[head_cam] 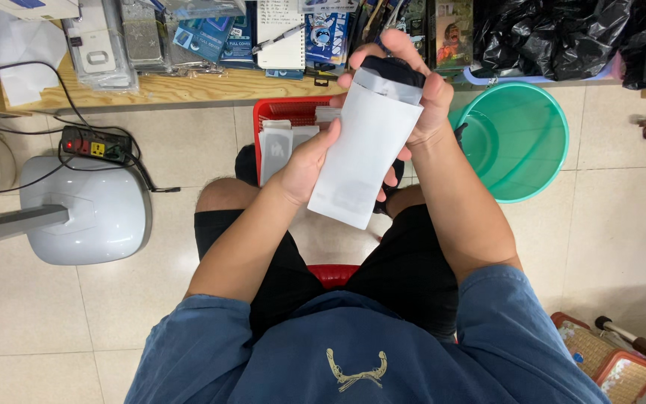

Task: The person sorts and packages phone screen protectors by removing them from a red basket and placing them into white protective sleeves.

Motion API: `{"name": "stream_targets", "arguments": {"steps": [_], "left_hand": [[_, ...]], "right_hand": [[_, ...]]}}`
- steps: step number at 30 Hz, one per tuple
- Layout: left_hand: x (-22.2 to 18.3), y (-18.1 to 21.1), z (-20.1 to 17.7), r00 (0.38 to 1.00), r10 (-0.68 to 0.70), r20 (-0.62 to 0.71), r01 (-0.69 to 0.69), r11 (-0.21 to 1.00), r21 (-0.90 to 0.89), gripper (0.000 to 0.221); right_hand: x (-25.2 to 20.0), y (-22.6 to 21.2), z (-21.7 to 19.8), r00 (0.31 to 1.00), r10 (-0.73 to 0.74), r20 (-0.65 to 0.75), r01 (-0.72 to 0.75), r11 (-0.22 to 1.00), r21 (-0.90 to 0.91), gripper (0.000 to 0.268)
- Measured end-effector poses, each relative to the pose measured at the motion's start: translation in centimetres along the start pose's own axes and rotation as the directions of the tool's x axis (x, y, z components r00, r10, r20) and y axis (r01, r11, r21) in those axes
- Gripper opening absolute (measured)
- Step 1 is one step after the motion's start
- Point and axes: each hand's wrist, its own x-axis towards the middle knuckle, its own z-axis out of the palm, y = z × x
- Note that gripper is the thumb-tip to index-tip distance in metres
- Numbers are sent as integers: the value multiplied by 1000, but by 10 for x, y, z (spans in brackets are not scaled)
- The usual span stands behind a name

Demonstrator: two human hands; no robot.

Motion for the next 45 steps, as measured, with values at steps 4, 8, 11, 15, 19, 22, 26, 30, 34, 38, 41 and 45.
{"name": "stream_targets", "arguments": {"steps": [4, 8, 11, 15, 19, 22, 26, 30, 34, 38, 41, 45], "left_hand": [[-2, -2, -3, 999, -39, 2, 39, 999, -27, 83], [-2, -3, 0, 997, -75, -12, 75, 997, -8, 74], [-1, 1, 0, 999, -49, -5, 48, 998, -49, 74], [-2, 6, 7, 994, -17, -110, 12, 999, -46, 74], [-3, 6, 6, 987, 10, -159, -13, 1000, -15, 70], [-4, 6, 6, 977, 28, -212, -29, 1000, -5, 64], [-5, 13, 10, 962, 65, -265, -23, 987, 158, 60], [-5, 25, 10, 929, 81, -361, 102, 882, 460, 57], [-5, 26, 2, 927, 104, -361, 78, 887, 456, 56], [-3, 30, 2, 818, 114, -564, 244, 818, 520, 54], [-3, 29, 5, 810, 98, -579, 224, 859, 459, 55], [-5, 28, 1, 875, 49, -482, 153, 916, 371, 53]], "right_hand": [[-1, -7, -6, 992, -32, -119, 27, 999, -44, 59], [-2, -13, -7, 997, -7, -77, 3, 998, -56, 55], [-2, -12, -4, 995, 7, -100, -13, 998, -63, 57], [3, -10, -6, 1000, 14, -19, -16, 994, -112, 55], [-1, -8, -12, 1000, 6, -20, -7, 997, -83, 56], [-2, -10, -15, 998, 21, -63, -23, 999, -31, 57], [8, -20, 3, 998, 23, -59, -32, 986, -165, 53], [20, -24, 17, 879, -131, -459, -153, 834, -531, 36], [19, -24, 4, 732, -221, -645, -229, 811, -538, 14], [11, -31, -7, 798, -216, -562, -304, 661, -686, 7], [6, -36, -13, 831, -181, -526, -332, 599, -729, 7], [3, -37, -19, 840, -174, -514, -308, 626, -717, 9]]}}
